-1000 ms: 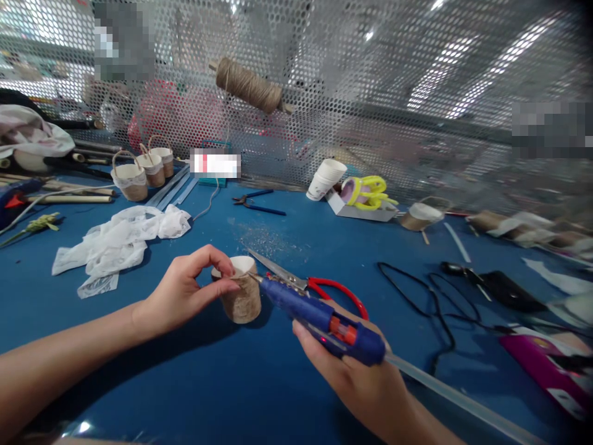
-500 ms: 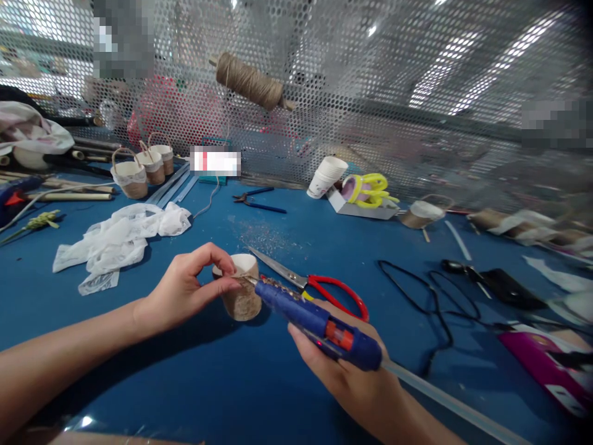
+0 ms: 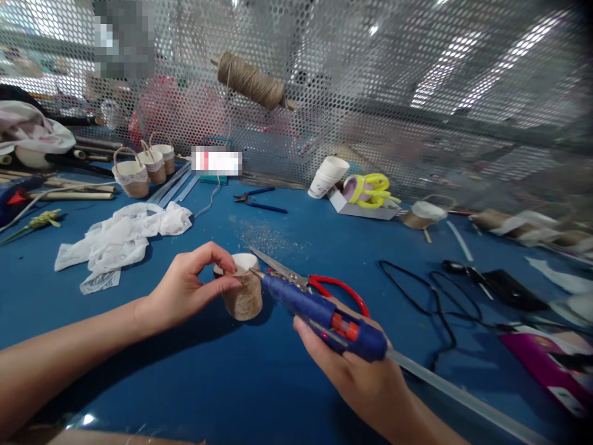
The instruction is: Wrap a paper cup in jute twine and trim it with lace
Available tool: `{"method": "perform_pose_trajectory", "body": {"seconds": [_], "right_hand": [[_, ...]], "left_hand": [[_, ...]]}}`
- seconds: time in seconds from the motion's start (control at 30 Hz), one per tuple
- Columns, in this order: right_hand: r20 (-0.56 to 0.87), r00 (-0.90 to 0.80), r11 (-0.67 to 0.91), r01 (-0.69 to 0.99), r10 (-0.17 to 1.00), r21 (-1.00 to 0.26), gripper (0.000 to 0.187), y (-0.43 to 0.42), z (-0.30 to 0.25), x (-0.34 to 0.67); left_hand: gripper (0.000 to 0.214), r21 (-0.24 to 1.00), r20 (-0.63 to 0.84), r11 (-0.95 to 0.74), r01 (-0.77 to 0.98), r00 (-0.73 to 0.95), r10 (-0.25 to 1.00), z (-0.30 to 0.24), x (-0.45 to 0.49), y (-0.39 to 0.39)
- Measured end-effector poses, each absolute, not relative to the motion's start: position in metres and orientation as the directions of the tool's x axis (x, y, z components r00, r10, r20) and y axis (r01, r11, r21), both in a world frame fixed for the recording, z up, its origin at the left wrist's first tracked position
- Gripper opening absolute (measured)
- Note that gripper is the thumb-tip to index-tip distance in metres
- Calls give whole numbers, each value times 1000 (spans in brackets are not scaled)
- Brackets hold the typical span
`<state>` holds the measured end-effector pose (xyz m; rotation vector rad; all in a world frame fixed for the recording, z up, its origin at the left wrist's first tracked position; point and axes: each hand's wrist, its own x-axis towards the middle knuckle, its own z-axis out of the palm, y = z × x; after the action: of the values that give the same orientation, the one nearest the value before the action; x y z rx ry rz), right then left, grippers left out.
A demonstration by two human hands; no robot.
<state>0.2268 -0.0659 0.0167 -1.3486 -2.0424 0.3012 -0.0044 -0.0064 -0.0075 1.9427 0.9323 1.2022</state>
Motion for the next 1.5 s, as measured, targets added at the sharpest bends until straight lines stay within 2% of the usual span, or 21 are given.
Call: {"method": "perform_pose_trajectory", "body": {"seconds": [0.37,0.53,1.07,1.5], "right_hand": [[419,-214,430,725,883,-537,15,-64,21,225],[402,-242,441,721,883,-534,8,-66,17,226],[407,-301,492,692,862,-529,9,-68,17,221],[432,-234,458,704,871,-543,11,-64,18,227]], "left_hand": [[14,813,457,-536,226,324,829,-9,-5,-6],[14,816,455,-535,220,326,828,-8,-4,-7],[14,835,424,-506,215,336,841,-8,-5,-8],[16,839,426,-503,209,323,845,-9,-4,-6]]}}
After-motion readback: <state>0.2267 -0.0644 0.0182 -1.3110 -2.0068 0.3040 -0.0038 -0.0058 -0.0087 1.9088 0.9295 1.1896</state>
